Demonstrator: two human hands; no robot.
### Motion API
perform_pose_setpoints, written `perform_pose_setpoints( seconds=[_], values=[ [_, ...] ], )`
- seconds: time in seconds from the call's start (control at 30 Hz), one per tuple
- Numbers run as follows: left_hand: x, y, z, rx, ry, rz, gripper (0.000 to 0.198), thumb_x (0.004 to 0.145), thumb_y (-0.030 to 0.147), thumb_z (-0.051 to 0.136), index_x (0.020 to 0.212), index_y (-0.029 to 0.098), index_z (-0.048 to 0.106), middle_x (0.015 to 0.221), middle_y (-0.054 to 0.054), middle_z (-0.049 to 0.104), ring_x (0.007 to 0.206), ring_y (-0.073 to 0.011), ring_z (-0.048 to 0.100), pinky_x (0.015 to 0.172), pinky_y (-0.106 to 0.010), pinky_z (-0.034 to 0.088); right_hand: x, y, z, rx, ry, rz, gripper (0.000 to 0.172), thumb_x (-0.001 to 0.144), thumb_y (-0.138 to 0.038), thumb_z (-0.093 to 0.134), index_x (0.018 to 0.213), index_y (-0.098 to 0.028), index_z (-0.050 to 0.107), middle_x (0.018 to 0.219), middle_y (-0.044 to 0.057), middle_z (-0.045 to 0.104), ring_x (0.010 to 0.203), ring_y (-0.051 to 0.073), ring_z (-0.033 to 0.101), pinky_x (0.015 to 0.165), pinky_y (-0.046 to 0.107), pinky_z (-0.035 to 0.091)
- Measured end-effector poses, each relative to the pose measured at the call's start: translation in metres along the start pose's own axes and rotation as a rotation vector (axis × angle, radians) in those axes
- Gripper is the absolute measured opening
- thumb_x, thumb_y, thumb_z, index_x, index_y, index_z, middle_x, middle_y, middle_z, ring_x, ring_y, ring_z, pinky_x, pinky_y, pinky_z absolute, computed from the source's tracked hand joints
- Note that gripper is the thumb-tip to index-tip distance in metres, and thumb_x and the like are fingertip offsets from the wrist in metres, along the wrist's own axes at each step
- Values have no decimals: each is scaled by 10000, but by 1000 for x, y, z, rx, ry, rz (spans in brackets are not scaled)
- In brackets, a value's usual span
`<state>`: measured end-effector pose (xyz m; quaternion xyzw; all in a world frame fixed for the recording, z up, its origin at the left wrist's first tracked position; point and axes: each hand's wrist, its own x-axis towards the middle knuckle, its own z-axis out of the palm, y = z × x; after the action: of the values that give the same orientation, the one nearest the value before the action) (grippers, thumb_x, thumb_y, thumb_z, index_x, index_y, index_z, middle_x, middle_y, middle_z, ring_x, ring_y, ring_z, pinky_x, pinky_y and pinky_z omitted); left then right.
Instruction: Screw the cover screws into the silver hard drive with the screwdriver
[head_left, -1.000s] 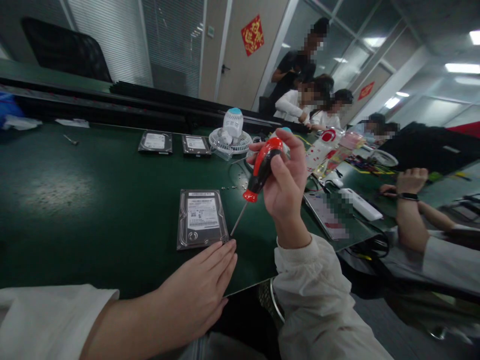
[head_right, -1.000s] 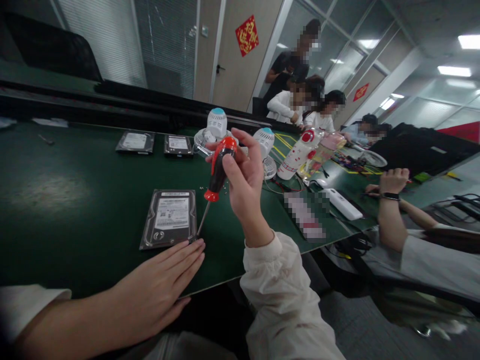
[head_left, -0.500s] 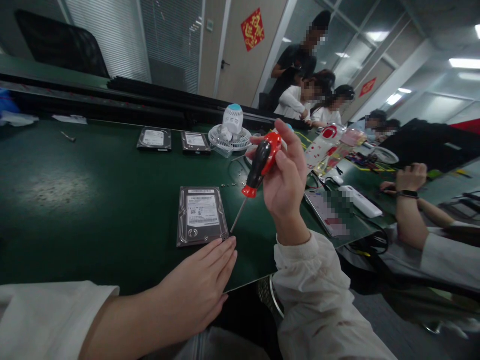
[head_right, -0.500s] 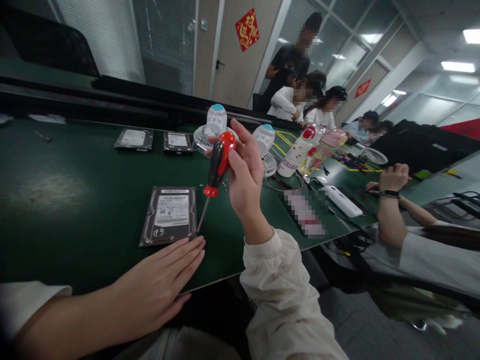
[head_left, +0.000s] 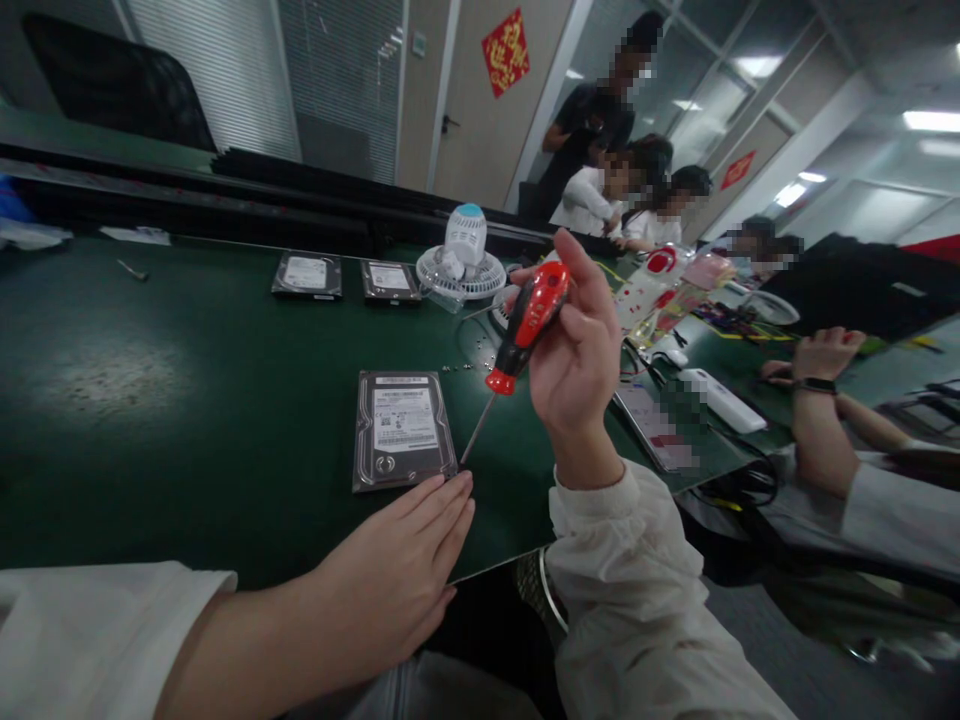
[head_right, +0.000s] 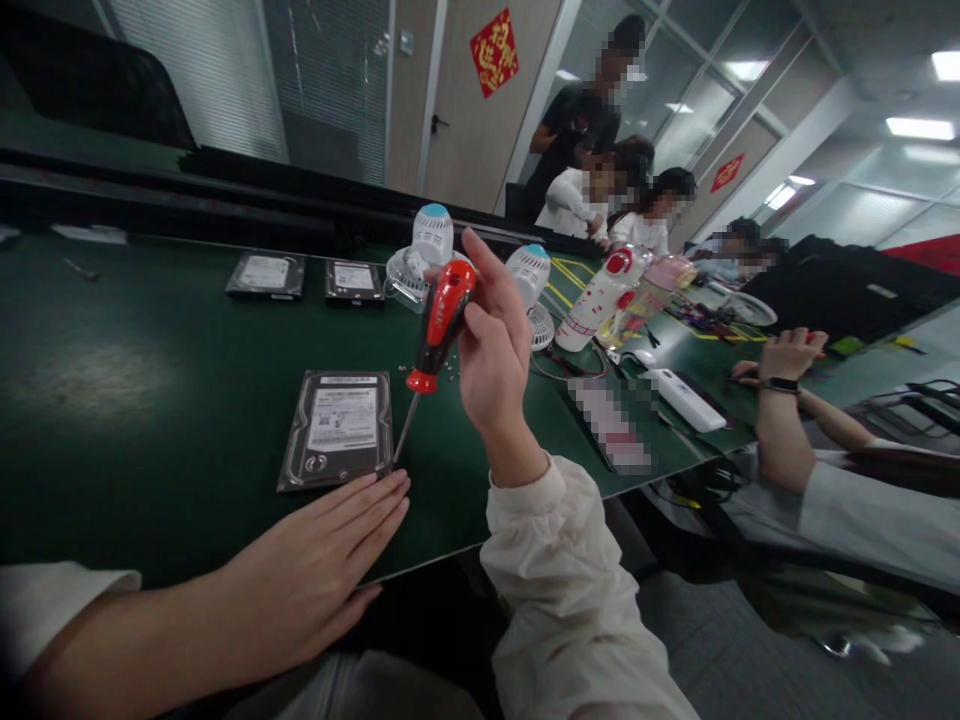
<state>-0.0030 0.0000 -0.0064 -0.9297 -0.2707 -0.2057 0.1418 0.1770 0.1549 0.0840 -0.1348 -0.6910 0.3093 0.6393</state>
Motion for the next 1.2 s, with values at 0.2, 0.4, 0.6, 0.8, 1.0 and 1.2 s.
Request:
perform_pose_setpoints(
  seconds=[0.2, 0.4, 0.6, 0.8, 1.0, 1.2],
  values=[
    [-1, 1, 0, 2, -2, 7, 599, 980, 407, 563, 1367, -45, 625, 1454, -254, 624, 1395, -344, 558, 1233, -433, 207, -2, 0, 6, -49, 73, -37, 312, 949, -496, 634, 1196, -321, 559, 1071, -42, 775, 1034, 163, 765, 910, 367, 647],
    [-2, 0, 1, 9, -20, 10, 603, 999, 416, 530, 1387, -40, 607, 1470, -255, 612, 1429, -341, 525, 1253, -434, 193, -3, -3, 13, 22, 109, -5, 202, 964, -427, 602, 994, -299, 450, 1030, -39, 792, 817, 134, 750, 806, 340, 632],
    [0, -1, -1, 6, -38, 5, 601, 989, 422, 545, 1376, -32, 625, 1466, -250, 615, 1414, -337, 545, 1234, -427, 222, -2, -7, 12, -10, 98, 41, 159, 953, -433, 554, 1040, -305, 592, 1101, -23, 731, 1024, 166, 740, 885, 354, 638],
    [2, -1, -3, 11, -24, 0, 566, 998, 411, 525, 1351, -13, 649, 1442, -218, 647, 1396, -321, 564, 1210, -421, 258, -3, -6, 8, -131, 114, 72, 292, 940, -565, 542, 1086, -327, 630, 1025, 4, 704, 1131, 223, 710, 934, 397, 617],
    [1, -1, -1, 5, -28, 0, 596, 981, 422, 552, 1360, -31, 634, 1455, -248, 625, 1390, -335, 569, 1212, -428, 250, -2, -2, 9, 29, 77, 33, 217, 944, -475, 565, 1099, -339, 500, 1008, -27, 737, 787, 152, 715, 784, 368, 607],
    [1, -1, -2, 2, -25, 3, 587, 992, 413, 534, 1365, -30, 630, 1456, -242, 628, 1395, -335, 563, 1213, -428, 255, -2, -4, 8, -127, 107, -21, 271, 928, -524, 630, 1150, -367, 610, 1026, -25, 640, 942, 154, 698, 877, 353, 617]
  ],
)
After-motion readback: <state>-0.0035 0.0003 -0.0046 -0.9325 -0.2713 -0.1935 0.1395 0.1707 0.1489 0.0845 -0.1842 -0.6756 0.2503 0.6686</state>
